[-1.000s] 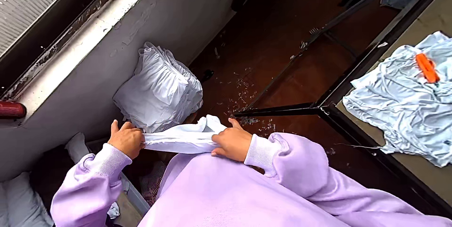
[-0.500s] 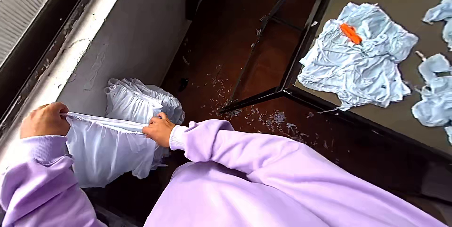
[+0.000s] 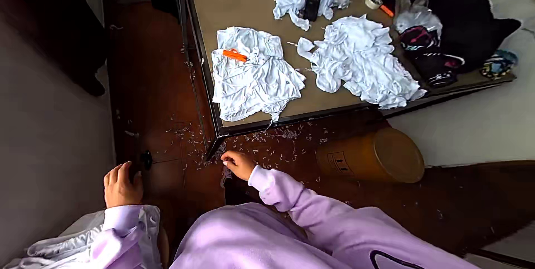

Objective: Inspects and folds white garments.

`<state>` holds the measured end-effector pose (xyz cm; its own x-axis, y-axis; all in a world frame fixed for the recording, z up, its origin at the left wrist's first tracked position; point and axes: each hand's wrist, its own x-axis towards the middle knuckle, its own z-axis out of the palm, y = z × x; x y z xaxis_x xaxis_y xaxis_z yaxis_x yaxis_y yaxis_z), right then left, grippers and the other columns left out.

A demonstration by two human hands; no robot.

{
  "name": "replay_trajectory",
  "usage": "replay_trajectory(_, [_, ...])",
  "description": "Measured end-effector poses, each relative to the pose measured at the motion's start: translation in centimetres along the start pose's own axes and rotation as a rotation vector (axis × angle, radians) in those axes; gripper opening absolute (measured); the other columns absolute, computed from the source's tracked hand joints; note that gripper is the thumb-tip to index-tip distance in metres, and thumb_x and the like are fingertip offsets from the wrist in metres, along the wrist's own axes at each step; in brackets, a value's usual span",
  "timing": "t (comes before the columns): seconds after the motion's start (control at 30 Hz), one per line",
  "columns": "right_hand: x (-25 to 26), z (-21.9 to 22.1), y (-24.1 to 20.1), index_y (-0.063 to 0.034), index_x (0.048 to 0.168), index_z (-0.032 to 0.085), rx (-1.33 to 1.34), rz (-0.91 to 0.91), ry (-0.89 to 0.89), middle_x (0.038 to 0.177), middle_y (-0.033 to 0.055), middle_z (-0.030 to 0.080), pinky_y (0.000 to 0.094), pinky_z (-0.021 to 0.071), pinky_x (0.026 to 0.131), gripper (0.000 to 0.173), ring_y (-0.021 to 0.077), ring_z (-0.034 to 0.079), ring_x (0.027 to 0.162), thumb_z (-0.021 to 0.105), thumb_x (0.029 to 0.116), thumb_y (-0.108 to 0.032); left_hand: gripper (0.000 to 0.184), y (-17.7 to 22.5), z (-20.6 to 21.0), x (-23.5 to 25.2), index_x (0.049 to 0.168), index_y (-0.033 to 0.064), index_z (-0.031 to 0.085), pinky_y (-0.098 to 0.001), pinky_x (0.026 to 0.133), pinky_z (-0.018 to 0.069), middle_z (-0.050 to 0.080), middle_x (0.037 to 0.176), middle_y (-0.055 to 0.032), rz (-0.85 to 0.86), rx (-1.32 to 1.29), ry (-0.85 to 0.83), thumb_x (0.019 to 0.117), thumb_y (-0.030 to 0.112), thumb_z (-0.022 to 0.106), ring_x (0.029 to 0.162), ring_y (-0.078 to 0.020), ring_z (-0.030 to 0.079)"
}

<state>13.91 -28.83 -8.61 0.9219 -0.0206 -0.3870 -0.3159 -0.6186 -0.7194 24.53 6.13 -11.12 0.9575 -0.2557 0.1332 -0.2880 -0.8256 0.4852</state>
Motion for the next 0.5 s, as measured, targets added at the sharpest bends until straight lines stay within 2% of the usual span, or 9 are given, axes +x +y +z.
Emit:
replay_trajectory(0.1, [1.4,-7.7,5.4,0.0082,0.120,0.065,0.077,0.108,0.380,0.117,0.0260,0.068,0.0524,0.0522,0.100,0.026,0.0367,0.067,0.110,0.057,0.1018,-0.007,0.037,9.7,3.8,7.2,0.127,-0.0094,0.064,-0.0670,0.106,0.0427,0.063,0.127,-0.0344,0.145,-0.077,-0.070,0.0924,0.005,0.068,0.125,-0.0550,0.056])
replay_trajectory(0.2, [4.1,-14.4,7.2,0.0086,0.121,0.064,0.079,0.154,0.564,0.113,0.0272,0.068,0.0549,0.0546,0.091,0.027,0.0385,0.069,0.100,0.057,0.1020,-0.009,0.034,18.4,7.6,14.7,0.125,-0.0072,0.067,-0.0631,0.105,0.0457,0.065,0.126,-0.0309,0.293,-0.111,-0.174,0.0951,0.008,0.066,0.123,-0.0510,0.059])
replay_trajectory(0.27, [6.8,-17.7,7.3,0.0085,0.126,0.062,0.050,0.179,0.541,0.112,0.0267,0.068,0.0560,0.0538,0.089,0.032,0.0396,0.068,0.098,0.059,0.1017,-0.011,0.035,23.1,10.1,19.4,0.127,-0.0064,0.066,-0.0614,0.107,0.0450,0.064,0.129,-0.0295,0.346,-0.115,-0.271,0.0972,0.011,0.065,0.127,-0.0491,0.057])
replay_trajectory(0.37, [11.3,-20.5,7.0,0.0044,0.142,0.050,0.031,0.345,0.329,0.112,0.0283,0.069,0.0647,0.0507,0.092,0.050,0.0461,0.068,0.104,0.062,0.1021,-0.023,0.034,28.9,12.9,24.8,0.128,-0.0051,0.066,-0.0603,0.107,0.0447,0.063,0.133,-0.0276,0.397,-0.094,-0.369,0.0983,0.011,0.063,0.130,-0.0465,0.056])
replay_trajectory(0.43, [13.3,-21.1,7.0,0.0026,0.140,0.050,0.086,0.429,0.220,0.107,0.0279,0.070,0.0638,0.0530,0.088,0.048,0.0453,0.070,0.097,0.062,0.1013,-0.022,0.033,31.3,14.2,27.0,0.129,-0.0040,0.065,-0.0597,0.107,0.0452,0.062,0.134,-0.0261,0.421,-0.073,-0.409,0.0995,0.010,0.060,0.131,-0.0449,0.055])
replay_trajectory(0.5, [13.7,-21.6,6.6,0.0030,0.131,0.058,0.196,0.427,0.146,0.095,0.0227,0.071,0.0527,0.0573,0.075,0.033,0.0348,0.070,0.078,0.057,0.1047,-0.018,0.032,32.9,15.1,28.9,0.129,-0.0036,0.065,-0.0606,0.105,0.0457,0.062,0.135,-0.0254,0.445,-0.053,-0.436,0.0999,0.008,0.059,0.133,-0.0450,0.054])
